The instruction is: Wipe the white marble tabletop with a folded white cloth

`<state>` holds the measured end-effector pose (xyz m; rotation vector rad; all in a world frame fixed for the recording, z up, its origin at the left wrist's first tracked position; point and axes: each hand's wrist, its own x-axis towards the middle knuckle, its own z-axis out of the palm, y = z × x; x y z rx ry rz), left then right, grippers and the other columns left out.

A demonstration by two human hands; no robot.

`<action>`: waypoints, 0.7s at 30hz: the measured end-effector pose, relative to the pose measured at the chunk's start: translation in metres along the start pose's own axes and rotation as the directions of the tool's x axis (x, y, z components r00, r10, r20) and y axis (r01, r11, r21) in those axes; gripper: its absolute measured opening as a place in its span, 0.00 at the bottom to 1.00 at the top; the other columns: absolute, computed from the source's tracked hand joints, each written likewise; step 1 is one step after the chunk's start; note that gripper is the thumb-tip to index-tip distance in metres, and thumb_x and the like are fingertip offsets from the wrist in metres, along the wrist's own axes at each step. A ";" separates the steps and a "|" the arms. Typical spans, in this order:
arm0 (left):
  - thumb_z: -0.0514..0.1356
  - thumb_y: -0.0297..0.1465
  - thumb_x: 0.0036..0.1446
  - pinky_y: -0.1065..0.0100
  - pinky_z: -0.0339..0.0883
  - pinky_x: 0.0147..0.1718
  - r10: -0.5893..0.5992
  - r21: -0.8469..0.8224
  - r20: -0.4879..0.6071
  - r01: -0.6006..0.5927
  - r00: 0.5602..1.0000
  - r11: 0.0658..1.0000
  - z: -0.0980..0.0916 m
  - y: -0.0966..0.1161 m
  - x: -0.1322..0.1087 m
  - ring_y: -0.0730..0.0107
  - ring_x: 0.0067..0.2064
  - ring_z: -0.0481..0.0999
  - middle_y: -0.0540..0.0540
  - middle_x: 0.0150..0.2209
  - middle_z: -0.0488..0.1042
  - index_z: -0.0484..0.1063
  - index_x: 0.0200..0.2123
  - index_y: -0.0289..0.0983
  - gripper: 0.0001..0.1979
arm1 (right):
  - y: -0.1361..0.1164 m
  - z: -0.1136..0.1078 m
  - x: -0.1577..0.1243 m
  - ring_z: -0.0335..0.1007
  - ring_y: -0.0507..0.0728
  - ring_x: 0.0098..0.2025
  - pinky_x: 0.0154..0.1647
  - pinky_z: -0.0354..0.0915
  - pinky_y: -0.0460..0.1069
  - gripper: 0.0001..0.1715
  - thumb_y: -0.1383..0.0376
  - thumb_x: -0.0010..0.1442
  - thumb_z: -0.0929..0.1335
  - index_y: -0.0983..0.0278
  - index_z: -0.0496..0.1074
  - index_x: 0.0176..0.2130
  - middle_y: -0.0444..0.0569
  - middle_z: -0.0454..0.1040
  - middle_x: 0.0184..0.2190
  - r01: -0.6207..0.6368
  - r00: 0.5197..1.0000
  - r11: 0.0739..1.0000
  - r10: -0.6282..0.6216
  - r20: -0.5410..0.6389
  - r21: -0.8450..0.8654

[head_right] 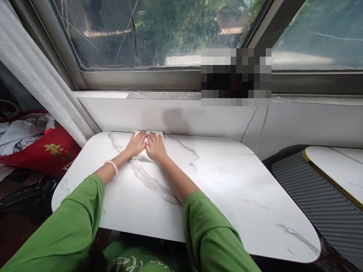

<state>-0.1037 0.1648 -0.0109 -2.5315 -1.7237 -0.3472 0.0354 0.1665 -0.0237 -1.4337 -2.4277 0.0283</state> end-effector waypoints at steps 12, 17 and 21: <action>0.42 0.30 0.64 0.48 0.36 0.64 0.002 0.043 -0.021 -0.002 1.000 0.999 -0.028 0.046 -0.141 0.59 0.66 0.48 0.37 0.64 0.53 0.55 0.62 0.28 0.25 | -0.071 -0.018 -0.117 0.43 0.65 0.66 0.65 0.41 0.63 0.31 0.64 0.65 0.54 0.79 0.55 0.62 0.64 0.53 0.63 0.170 0.982 0.985 -0.171 -0.074 -0.021; 0.42 0.29 0.64 0.46 0.36 0.63 -0.017 0.088 -0.005 0.018 1.000 0.996 -0.048 0.066 -0.205 0.56 0.67 0.45 0.36 0.65 0.52 0.54 0.62 0.25 0.25 | -0.105 -0.032 -0.161 0.38 0.68 0.67 0.65 0.41 0.66 0.32 0.64 0.64 0.56 0.80 0.54 0.62 0.65 0.51 0.64 0.305 0.950 0.952 -0.302 -0.078 0.032; 0.42 0.28 0.63 0.47 0.36 0.63 -0.050 0.076 -0.005 0.050 0.999 0.996 -0.053 0.065 -0.219 0.57 0.67 0.46 0.37 0.64 0.53 0.54 0.62 0.27 0.25 | -0.116 -0.036 -0.164 0.36 0.69 0.67 0.64 0.41 0.68 0.34 0.63 0.63 0.57 0.80 0.53 0.63 0.66 0.49 0.64 0.337 0.942 0.936 -0.335 -0.037 0.105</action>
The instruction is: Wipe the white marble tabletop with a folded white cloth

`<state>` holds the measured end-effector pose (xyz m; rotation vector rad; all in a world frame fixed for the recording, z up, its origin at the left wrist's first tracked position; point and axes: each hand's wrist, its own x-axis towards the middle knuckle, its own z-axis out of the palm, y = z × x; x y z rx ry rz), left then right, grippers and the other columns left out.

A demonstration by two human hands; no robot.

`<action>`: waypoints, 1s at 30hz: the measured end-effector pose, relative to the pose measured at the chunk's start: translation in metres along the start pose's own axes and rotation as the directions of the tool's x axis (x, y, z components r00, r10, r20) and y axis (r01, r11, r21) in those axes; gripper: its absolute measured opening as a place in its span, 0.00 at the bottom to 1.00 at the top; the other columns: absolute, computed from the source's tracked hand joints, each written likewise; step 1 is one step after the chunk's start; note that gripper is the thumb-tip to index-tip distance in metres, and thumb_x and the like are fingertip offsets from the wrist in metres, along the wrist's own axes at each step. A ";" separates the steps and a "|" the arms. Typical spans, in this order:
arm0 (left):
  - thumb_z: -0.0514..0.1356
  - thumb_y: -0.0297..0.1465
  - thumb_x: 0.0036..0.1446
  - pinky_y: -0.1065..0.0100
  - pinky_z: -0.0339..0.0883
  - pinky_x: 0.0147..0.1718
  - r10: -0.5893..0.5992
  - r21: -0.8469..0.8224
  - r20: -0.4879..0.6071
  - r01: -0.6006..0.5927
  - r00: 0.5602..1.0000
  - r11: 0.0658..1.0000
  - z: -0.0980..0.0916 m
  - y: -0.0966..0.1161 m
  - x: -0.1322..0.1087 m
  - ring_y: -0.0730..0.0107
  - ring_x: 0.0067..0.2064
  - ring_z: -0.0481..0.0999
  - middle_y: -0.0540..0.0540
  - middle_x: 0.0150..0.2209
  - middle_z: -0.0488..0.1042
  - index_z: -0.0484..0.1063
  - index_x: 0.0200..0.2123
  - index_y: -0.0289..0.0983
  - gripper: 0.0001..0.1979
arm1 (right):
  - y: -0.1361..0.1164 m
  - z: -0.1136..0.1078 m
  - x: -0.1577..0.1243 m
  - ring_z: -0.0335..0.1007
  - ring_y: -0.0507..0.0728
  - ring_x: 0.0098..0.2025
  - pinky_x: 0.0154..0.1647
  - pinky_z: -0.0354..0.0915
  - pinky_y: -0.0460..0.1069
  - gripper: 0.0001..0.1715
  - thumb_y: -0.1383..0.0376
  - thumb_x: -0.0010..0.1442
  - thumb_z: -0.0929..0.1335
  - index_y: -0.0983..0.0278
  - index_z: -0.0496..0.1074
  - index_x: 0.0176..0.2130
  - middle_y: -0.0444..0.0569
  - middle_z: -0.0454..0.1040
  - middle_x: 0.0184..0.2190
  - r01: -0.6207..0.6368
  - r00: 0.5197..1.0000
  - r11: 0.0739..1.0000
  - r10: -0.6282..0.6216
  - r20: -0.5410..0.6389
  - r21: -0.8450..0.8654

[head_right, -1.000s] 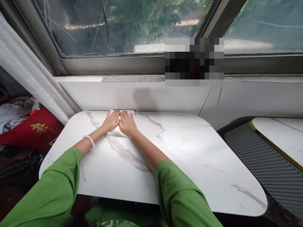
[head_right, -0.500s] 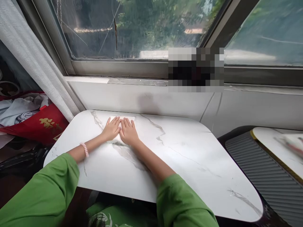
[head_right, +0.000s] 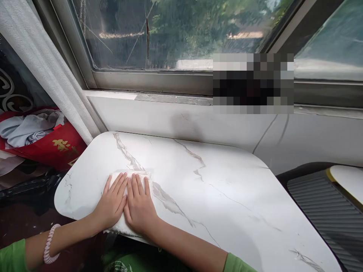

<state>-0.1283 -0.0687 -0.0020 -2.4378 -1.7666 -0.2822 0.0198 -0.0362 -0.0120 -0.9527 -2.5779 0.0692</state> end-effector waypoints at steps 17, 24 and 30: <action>0.47 0.29 0.61 0.55 0.37 0.64 0.022 -0.122 0.056 -0.015 0.998 0.992 0.033 -0.150 0.172 0.67 0.64 0.53 0.41 0.62 0.59 0.58 0.58 0.35 0.22 | 0.081 0.057 0.179 0.44 0.65 0.66 0.64 0.37 0.63 0.32 0.65 0.63 0.55 0.80 0.55 0.62 0.65 0.54 0.63 -0.298 0.954 0.954 0.298 -0.035 0.005; 0.47 0.30 0.62 0.55 0.39 0.63 0.040 -0.109 0.039 -0.036 0.998 0.993 0.042 -0.174 0.203 0.68 0.64 0.54 0.42 0.62 0.60 0.59 0.58 0.36 0.21 | 0.100 0.068 0.210 0.46 0.65 0.65 0.64 0.38 0.63 0.31 0.65 0.63 0.55 0.79 0.56 0.61 0.65 0.56 0.62 -0.316 0.946 0.949 0.314 -0.078 -0.009; 0.44 0.31 0.63 0.54 0.37 0.63 0.034 -0.098 0.043 -0.030 0.998 0.995 0.042 -0.170 0.190 0.67 0.65 0.52 0.42 0.63 0.58 0.58 0.59 0.37 0.22 | 0.092 0.066 0.201 0.44 0.64 0.66 0.64 0.38 0.62 0.31 0.65 0.63 0.55 0.78 0.55 0.61 0.65 0.54 0.63 -0.325 0.944 0.946 0.324 -0.062 -0.011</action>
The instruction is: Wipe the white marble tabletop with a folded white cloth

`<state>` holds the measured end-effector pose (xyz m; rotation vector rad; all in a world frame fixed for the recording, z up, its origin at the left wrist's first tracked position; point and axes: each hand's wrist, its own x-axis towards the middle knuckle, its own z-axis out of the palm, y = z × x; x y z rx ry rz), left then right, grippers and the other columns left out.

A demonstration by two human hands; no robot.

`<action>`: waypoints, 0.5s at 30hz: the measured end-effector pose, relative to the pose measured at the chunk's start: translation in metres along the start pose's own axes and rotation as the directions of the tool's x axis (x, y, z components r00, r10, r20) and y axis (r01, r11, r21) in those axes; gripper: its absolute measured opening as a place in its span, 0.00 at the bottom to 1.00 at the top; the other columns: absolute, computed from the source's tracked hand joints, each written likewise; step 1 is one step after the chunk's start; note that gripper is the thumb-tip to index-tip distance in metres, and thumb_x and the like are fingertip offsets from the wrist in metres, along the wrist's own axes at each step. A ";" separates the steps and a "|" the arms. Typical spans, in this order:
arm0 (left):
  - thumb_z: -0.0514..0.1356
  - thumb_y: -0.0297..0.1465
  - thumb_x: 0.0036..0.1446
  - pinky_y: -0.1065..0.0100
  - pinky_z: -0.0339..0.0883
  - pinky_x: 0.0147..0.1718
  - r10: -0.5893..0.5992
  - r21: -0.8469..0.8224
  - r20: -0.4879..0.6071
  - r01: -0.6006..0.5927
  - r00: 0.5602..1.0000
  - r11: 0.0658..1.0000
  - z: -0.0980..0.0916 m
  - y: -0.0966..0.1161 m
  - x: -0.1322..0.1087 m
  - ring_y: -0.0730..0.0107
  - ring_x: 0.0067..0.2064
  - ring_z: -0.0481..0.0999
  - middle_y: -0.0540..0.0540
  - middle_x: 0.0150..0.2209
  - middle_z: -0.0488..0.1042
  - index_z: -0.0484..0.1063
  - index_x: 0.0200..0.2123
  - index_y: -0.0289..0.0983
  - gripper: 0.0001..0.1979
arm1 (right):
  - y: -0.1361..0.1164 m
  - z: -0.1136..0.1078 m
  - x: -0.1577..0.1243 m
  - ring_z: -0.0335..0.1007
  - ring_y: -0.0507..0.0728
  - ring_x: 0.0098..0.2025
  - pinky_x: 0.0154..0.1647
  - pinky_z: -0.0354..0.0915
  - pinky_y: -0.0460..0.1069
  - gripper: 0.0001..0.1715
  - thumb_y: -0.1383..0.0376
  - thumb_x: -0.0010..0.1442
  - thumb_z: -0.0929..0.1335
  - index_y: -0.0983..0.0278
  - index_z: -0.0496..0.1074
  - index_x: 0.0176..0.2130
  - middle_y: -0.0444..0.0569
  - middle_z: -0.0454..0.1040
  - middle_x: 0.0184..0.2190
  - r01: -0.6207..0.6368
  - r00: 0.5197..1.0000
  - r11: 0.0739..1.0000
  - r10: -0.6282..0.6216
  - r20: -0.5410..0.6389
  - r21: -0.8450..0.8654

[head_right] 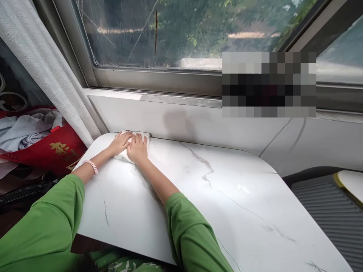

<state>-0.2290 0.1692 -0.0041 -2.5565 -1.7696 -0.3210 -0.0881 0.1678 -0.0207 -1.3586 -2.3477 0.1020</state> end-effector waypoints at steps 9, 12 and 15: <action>0.39 0.32 0.65 0.51 0.36 0.63 0.013 0.083 -0.028 -0.011 1.000 0.996 -0.017 0.033 -0.118 0.61 0.66 0.50 0.37 0.64 0.55 0.56 0.61 0.30 0.25 | -0.062 -0.024 -0.089 0.42 0.67 0.66 0.65 0.36 0.65 0.33 0.64 0.63 0.56 0.81 0.54 0.62 0.67 0.53 0.63 0.120 0.992 0.986 -0.123 0.021 0.117; 0.39 0.31 0.65 0.50 0.38 0.63 -0.015 0.109 -0.078 0.024 0.997 0.994 -0.027 0.050 -0.169 0.61 0.65 0.51 0.38 0.63 0.56 0.55 0.62 0.30 0.25 | -0.085 -0.034 -0.121 0.39 0.66 0.67 0.65 0.38 0.66 0.33 0.63 0.64 0.55 0.80 0.52 0.63 0.66 0.52 0.64 0.183 0.979 0.960 -0.198 0.051 0.213; 0.40 0.30 0.64 0.48 0.42 0.63 -0.059 0.127 -0.113 0.073 0.992 0.989 -0.035 0.065 -0.212 0.59 0.65 0.52 0.39 0.64 0.56 0.50 0.65 0.33 0.26 | -0.102 -0.043 -0.145 0.36 0.65 0.68 0.66 0.38 0.66 0.33 0.63 0.65 0.55 0.79 0.51 0.63 0.65 0.49 0.64 0.254 0.952 0.916 -0.294 0.090 0.310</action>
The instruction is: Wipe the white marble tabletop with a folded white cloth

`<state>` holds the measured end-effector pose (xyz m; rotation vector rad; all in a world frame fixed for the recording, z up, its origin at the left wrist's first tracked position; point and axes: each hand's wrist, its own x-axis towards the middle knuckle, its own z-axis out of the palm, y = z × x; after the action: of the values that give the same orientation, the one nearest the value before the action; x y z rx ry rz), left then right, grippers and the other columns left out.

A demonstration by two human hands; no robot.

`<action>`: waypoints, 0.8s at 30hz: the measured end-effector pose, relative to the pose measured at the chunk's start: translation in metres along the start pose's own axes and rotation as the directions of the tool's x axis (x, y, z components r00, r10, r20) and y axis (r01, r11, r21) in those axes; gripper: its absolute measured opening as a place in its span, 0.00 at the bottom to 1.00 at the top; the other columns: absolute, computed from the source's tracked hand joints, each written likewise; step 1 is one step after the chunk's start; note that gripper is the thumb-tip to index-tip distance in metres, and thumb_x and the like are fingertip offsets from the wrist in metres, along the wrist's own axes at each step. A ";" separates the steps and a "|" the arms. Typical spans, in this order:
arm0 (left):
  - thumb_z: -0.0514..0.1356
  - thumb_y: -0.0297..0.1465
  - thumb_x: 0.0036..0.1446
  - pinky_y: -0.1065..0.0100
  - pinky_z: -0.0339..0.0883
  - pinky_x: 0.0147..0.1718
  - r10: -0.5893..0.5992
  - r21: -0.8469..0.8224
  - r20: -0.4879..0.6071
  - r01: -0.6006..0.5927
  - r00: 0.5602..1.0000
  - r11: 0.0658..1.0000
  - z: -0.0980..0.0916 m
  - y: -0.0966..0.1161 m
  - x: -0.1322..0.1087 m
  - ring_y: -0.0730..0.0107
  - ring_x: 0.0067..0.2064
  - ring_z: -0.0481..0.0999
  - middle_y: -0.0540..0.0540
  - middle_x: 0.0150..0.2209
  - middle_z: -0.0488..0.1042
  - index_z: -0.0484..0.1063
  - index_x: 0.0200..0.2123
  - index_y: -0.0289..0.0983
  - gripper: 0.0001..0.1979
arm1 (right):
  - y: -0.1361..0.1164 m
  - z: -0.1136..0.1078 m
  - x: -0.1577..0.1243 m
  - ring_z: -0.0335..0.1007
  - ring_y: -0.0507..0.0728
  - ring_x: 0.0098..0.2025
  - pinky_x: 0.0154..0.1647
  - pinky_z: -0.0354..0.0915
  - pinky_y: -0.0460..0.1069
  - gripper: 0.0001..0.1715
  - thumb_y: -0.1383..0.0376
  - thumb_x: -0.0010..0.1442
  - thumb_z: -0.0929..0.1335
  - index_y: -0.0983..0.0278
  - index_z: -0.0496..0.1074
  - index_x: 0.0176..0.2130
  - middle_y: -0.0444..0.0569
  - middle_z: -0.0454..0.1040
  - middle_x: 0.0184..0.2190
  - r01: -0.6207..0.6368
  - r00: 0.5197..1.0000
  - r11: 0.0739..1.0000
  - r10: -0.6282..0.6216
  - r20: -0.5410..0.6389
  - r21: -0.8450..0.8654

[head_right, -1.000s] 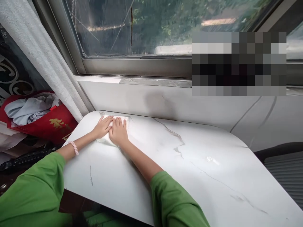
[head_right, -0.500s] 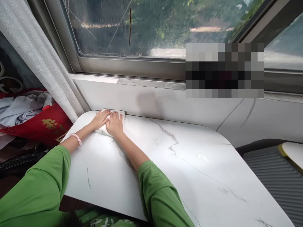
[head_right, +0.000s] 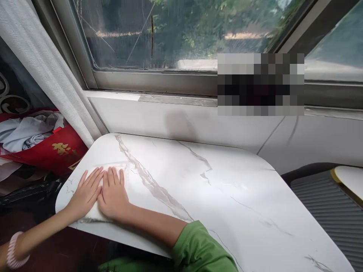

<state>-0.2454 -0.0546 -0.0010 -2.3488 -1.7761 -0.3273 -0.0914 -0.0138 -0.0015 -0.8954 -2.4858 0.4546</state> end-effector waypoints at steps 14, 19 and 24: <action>0.40 0.32 0.64 0.48 0.40 0.62 -0.095 0.023 0.042 0.094 0.995 0.995 -0.003 -0.036 -0.013 0.59 0.64 0.53 0.36 0.62 0.59 0.55 0.62 0.31 0.25 | -0.012 0.019 0.030 0.37 0.67 0.67 0.66 0.35 0.65 0.35 0.62 0.63 0.56 0.81 0.51 0.63 0.67 0.49 0.64 0.097 0.994 0.995 -0.098 0.050 0.031; 0.41 0.32 0.63 0.50 0.39 0.63 -0.074 -0.018 0.101 0.076 0.992 0.997 0.014 -0.083 0.052 0.61 0.65 0.53 0.37 0.62 0.58 0.56 0.60 0.30 0.24 | 0.017 0.029 0.088 0.42 0.67 0.66 0.65 0.34 0.64 0.34 0.63 0.63 0.56 0.81 0.53 0.62 0.67 0.53 0.63 -0.015 1.000 0.998 0.014 -0.021 -0.053; 0.43 0.32 0.62 0.54 0.37 0.63 -0.029 -0.091 0.162 0.044 0.986 0.995 0.033 -0.119 0.132 0.65 0.64 0.53 0.40 0.63 0.58 0.57 0.60 0.34 0.23 | 0.058 0.033 0.146 0.43 0.65 0.66 0.65 0.33 0.62 0.32 0.65 0.63 0.56 0.81 0.54 0.62 0.66 0.53 0.63 -0.175 0.983 0.978 0.167 -0.081 -0.109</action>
<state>-0.3227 0.1082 0.0052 -2.4732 -1.9172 -0.2382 -0.1787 0.1207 -0.0109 -1.1581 -2.4007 0.3299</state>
